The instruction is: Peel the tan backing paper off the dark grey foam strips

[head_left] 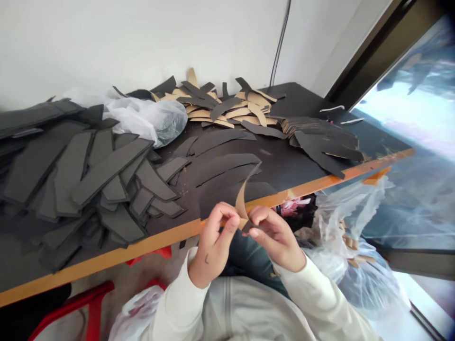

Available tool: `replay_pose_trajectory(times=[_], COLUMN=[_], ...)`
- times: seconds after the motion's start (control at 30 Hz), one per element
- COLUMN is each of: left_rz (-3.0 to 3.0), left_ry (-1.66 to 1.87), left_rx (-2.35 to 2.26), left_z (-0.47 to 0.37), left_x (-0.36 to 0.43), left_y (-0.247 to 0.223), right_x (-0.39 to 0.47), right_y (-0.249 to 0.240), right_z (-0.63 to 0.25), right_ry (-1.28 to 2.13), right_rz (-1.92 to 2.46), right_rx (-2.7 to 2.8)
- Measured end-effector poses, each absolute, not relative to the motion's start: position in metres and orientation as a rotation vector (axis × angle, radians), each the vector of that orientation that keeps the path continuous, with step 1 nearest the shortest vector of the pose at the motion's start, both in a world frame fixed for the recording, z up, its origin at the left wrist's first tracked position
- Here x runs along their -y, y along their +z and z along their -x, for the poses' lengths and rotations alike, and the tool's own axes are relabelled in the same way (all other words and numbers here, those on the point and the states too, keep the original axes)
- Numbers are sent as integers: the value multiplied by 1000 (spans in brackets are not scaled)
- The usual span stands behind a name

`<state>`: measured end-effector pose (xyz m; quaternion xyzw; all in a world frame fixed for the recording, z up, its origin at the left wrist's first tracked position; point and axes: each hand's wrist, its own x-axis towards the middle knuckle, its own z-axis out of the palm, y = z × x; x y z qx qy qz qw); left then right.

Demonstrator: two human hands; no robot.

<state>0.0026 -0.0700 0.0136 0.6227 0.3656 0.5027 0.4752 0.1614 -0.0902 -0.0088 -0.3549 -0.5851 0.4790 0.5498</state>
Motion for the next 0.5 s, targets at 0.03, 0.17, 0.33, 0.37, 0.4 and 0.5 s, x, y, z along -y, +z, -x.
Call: replay_pose_trajectory(times=[0.03,0.17,0.33,0.37,0.4,0.5], left_rz=[-1498,-1450,-1493,-1511,-1534,-1674], left_ry=[1278,1464,1636,1673,1699,1620], left_rx=[-953,-1265,-1667,-1752,-1828,-1929], left_z=[0,19,55,62,68,77], left_x=[69,58,36,32,29,24], left_y=[14,18,20,19,18,16], right_x=[91,95,100,102,104,111], right_y=[-11,-15,-19,-23,-28,-48], right_z=[-163,-167,-170,-170,-171,-174], right_ry=[1205,1426,1685,1726,1758,1799], right_rz=[774,521,161,46,-78,-265], right_rx=[1318,1118,915,885,856,719])
